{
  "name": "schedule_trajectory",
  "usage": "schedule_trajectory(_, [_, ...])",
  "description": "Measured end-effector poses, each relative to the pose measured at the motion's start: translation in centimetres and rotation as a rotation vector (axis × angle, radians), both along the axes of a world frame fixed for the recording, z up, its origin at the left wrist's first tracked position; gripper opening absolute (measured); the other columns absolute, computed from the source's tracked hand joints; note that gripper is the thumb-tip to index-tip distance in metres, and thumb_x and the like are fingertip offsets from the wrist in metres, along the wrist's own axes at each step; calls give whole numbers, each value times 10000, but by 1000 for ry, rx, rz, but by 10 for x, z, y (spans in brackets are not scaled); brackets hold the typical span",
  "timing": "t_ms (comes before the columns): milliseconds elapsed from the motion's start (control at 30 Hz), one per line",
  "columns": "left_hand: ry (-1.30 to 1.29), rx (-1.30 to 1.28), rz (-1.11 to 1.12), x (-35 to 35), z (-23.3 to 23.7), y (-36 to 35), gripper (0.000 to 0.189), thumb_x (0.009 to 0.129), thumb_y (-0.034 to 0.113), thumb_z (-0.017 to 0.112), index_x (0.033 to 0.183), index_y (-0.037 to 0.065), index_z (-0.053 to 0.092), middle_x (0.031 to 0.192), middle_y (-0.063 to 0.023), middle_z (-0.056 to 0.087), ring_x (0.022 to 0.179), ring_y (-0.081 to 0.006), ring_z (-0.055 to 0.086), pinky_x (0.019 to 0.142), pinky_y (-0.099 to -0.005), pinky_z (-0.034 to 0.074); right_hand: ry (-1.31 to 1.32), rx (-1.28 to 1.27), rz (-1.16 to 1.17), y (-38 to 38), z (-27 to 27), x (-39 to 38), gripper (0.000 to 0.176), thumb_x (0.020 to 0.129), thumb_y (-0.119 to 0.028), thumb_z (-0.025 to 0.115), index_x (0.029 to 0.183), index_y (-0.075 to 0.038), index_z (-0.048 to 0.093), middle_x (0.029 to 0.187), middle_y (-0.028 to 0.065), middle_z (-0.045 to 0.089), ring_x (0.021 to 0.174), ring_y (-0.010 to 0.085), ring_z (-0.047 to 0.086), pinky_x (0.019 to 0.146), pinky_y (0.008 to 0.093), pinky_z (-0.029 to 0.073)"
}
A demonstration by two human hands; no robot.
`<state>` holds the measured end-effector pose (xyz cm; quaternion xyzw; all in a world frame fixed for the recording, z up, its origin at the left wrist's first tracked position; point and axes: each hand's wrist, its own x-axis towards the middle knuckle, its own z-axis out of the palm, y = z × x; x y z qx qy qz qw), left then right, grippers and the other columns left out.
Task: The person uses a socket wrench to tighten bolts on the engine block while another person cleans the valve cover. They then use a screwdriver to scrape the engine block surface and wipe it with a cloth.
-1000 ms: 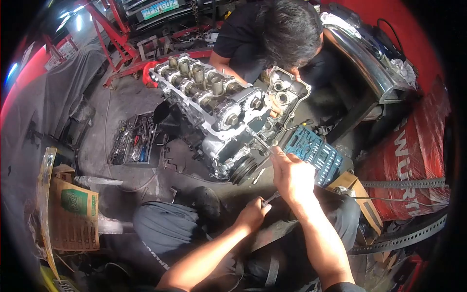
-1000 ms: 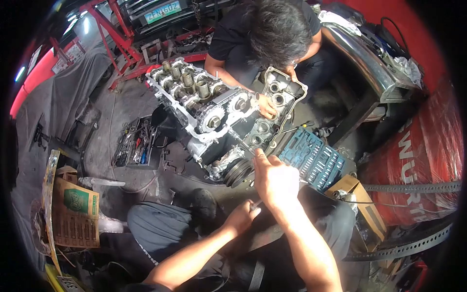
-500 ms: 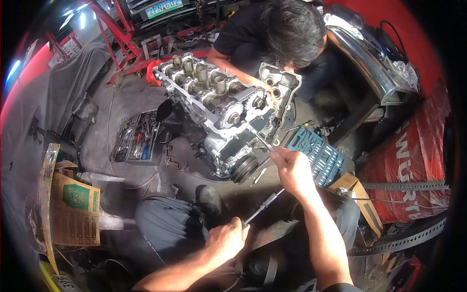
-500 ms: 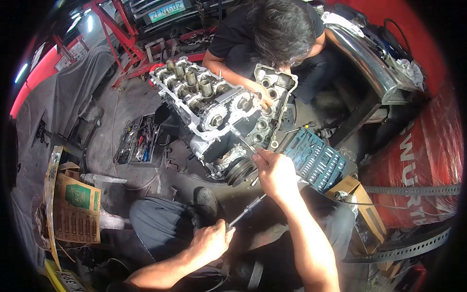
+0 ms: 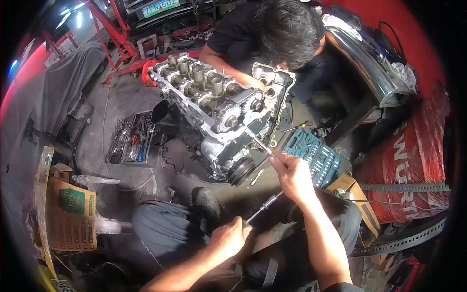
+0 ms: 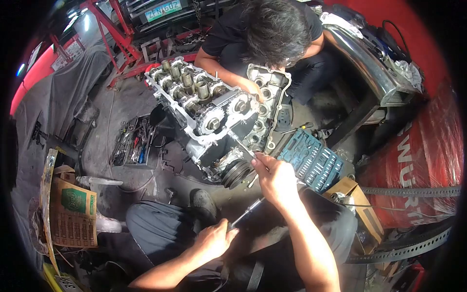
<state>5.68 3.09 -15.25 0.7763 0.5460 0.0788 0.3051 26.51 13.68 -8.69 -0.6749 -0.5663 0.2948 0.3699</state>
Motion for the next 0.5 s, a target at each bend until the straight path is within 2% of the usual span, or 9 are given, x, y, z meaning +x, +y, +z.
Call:
schedule_trajectory(33, [-51,-83,27,2,-14,3,342,973,315,595,921,-9,498,698,-256,636,706,-475,653,611,-535,524,-25,35,-5,-2,-1,-1,320,937,-241,656,1136,5,708,949,252,704,893,345,726,809,363,549])
schedule_trajectory(133, [-179,-62,18,10,-60,12,362,991,349,549,987,-11,517,925,-260,674,865,-441,671,736,-504,549,-94,113,-43,-10,-8,4,316,939,-228,656,1136,14,706,998,255,701,930,340,723,832,357,551])
schedule_trajectory(233, [-215,-103,56,31,-71,24,369,966,342,614,977,-14,520,942,-286,648,954,-487,622,775,-531,489,-115,78,-118,-6,-16,16,319,937,-229,660,1138,14,705,1034,243,701,976,330,715,868,360,547])
schedule_trajectory(367, [-173,-193,54,47,-69,50,391,969,353,609,1032,-25,533,967,-294,637,948,-485,618,787,-525,482,-148,76,-134,11,-13,19,313,935,-241,658,1134,-6,713,1049,238,695,981,350,706,875,376,545])
schedule_trajectory(500, [-210,-261,109,57,-79,73,365,986,328,583,1060,-27,541,977,-294,628,959,-474,611,822,-511,474,-317,192,-108,21,-17,16,302,923,-241,666,1137,-35,720,929,196,717,827,352,712,762,401,561])
